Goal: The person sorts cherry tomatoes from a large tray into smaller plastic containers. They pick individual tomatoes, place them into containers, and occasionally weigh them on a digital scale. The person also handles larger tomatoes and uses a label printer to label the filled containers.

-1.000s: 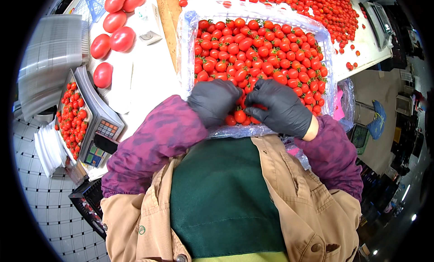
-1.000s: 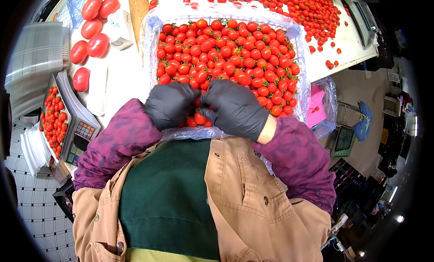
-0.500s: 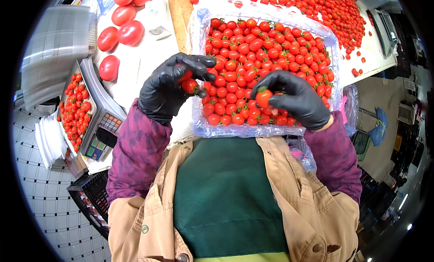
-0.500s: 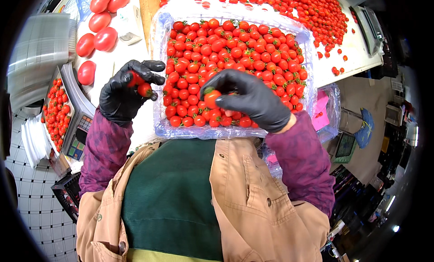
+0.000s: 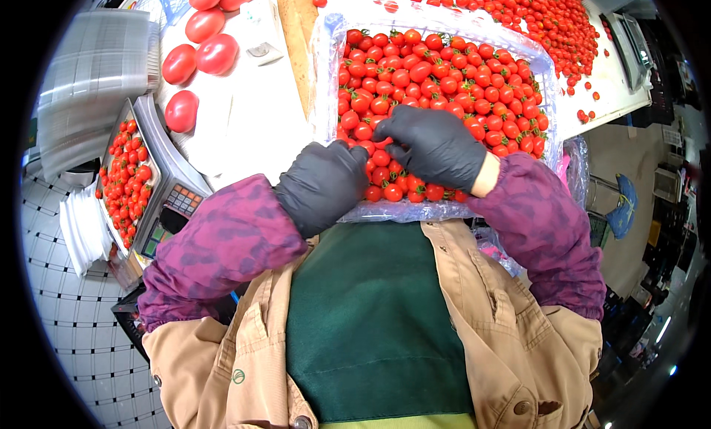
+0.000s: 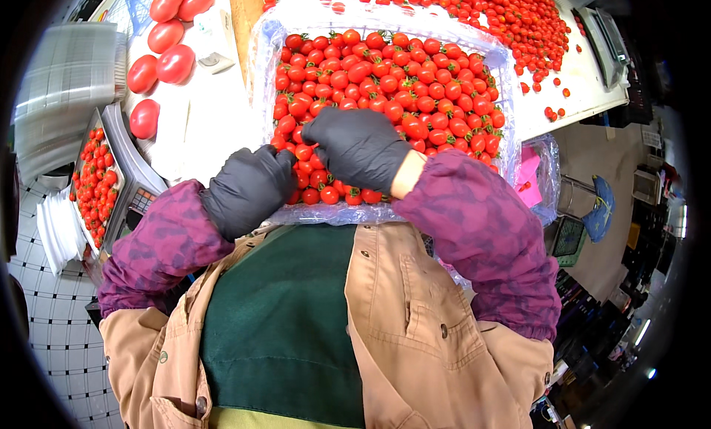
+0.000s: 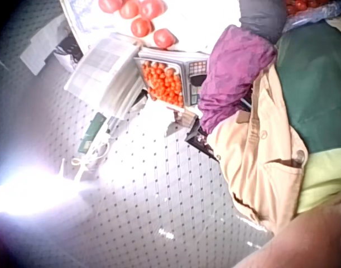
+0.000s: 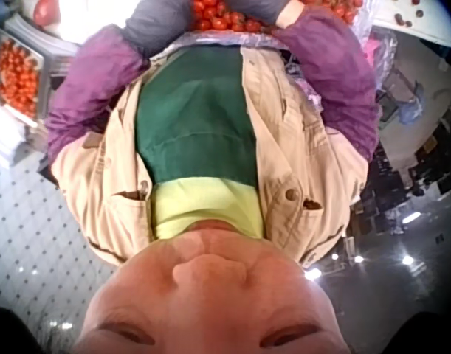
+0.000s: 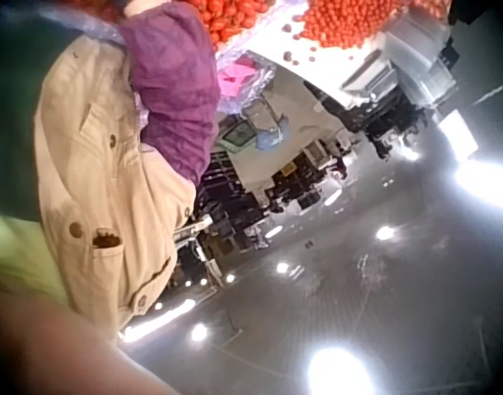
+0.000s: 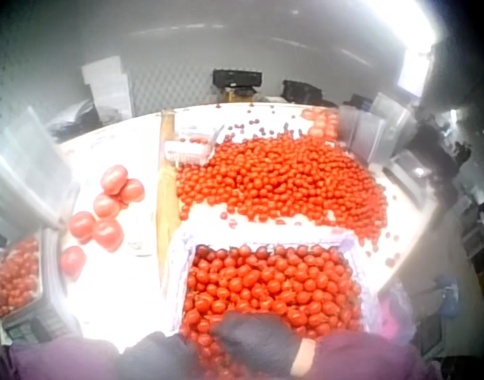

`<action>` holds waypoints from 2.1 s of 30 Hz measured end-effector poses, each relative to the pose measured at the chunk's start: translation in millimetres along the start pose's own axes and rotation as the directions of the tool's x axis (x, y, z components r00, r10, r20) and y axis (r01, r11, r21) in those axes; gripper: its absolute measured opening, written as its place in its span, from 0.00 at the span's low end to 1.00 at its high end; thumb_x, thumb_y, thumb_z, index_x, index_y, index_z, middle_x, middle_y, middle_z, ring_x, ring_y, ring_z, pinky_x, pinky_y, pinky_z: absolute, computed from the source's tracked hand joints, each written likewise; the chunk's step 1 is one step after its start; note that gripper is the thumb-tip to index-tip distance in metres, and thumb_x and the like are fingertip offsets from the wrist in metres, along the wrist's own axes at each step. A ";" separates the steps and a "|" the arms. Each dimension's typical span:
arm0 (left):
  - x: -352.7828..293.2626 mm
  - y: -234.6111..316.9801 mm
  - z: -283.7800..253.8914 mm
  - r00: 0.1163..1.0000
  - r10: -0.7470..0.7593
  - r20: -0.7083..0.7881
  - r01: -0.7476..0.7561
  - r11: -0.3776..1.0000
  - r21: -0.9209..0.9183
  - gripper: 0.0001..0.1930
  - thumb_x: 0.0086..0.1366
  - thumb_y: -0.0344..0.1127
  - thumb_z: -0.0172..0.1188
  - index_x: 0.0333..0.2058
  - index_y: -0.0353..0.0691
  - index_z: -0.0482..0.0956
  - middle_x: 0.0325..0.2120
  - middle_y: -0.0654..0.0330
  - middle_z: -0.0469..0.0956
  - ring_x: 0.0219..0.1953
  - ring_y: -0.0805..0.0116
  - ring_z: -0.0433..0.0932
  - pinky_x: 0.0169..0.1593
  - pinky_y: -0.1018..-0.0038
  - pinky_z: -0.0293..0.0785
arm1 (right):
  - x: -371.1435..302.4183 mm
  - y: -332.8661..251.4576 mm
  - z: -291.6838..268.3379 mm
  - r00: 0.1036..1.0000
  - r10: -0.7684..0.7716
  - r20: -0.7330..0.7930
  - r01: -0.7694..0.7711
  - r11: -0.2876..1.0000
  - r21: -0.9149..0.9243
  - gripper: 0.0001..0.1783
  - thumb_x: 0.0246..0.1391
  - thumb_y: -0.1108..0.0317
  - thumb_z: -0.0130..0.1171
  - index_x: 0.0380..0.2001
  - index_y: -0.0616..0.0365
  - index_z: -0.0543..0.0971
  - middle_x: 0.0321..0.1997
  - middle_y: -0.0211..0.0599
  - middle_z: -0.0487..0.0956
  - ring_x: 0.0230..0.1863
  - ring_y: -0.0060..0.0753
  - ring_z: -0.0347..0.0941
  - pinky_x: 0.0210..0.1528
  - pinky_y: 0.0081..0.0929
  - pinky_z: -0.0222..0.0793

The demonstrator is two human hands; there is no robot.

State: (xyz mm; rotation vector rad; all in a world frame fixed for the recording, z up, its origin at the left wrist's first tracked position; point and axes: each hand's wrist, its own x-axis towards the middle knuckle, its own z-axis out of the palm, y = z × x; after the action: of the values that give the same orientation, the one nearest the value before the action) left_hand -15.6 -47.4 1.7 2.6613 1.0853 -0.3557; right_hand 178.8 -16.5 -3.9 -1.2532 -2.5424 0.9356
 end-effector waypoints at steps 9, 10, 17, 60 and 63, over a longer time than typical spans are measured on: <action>20.8 8.3 10.9 0.992 -0.108 0.068 0.116 0.986 -0.122 0.07 0.56 0.34 0.50 0.31 0.39 0.74 0.24 0.52 0.74 0.24 0.54 0.76 0.29 0.62 0.72 | 26.9 7.8 2.5 0.991 0.067 0.113 -0.065 0.998 -0.020 0.10 0.47 0.67 0.57 0.36 0.53 0.77 0.34 0.37 0.77 0.34 0.40 0.75 0.36 0.34 0.70; 17.1 0.7 10.2 0.997 -0.045 0.062 0.051 0.994 -0.097 0.07 0.55 0.35 0.51 0.31 0.40 0.75 0.25 0.53 0.74 0.25 0.54 0.76 0.30 0.62 0.72 | 28.6 8.8 3.1 0.995 0.037 0.096 -0.040 0.999 0.028 0.10 0.47 0.67 0.57 0.36 0.53 0.77 0.34 0.37 0.77 0.34 0.40 0.75 0.36 0.34 0.70; -66.6 -85.4 -4.6 0.914 -0.372 -0.160 -0.268 -0.259 -0.928 0.27 0.51 0.38 0.60 0.47 0.26 0.69 0.37 0.45 0.75 0.31 0.61 0.76 0.27 0.73 0.74 | 32.2 9.9 19.5 0.996 -0.016 0.086 -0.002 0.980 0.200 0.11 0.48 0.66 0.57 0.37 0.55 0.76 0.34 0.38 0.77 0.35 0.41 0.75 0.37 0.35 0.70; 19.9 -27.3 11.6 0.989 -0.087 -0.118 -0.140 -0.807 -0.574 0.19 0.59 0.39 0.55 0.46 0.34 0.69 0.48 0.46 0.68 0.37 0.65 0.74 0.23 0.80 0.70 | -74.6 37.4 -40.9 0.945 0.308 0.110 -0.230 0.386 0.893 0.05 0.51 0.72 0.57 0.33 0.60 0.76 0.35 0.33 0.77 0.35 0.21 0.73 0.35 0.18 0.71; 28.4 -35.8 13.4 0.981 -0.186 0.047 -0.109 -0.745 -0.659 0.14 0.64 0.40 0.49 0.42 0.36 0.69 0.49 0.47 0.67 0.33 0.67 0.72 0.22 0.82 0.67 | -71.1 32.8 -37.9 0.944 0.321 0.079 -0.248 0.529 0.812 0.05 0.52 0.73 0.56 0.32 0.61 0.76 0.34 0.29 0.75 0.36 0.18 0.72 0.37 0.17 0.70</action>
State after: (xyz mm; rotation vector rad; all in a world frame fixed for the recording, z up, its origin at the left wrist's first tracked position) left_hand -23.0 -8.4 -24.5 0.4053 0.6368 0.7767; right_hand 260.7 -38.0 15.7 -1.3135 -1.4412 1.7963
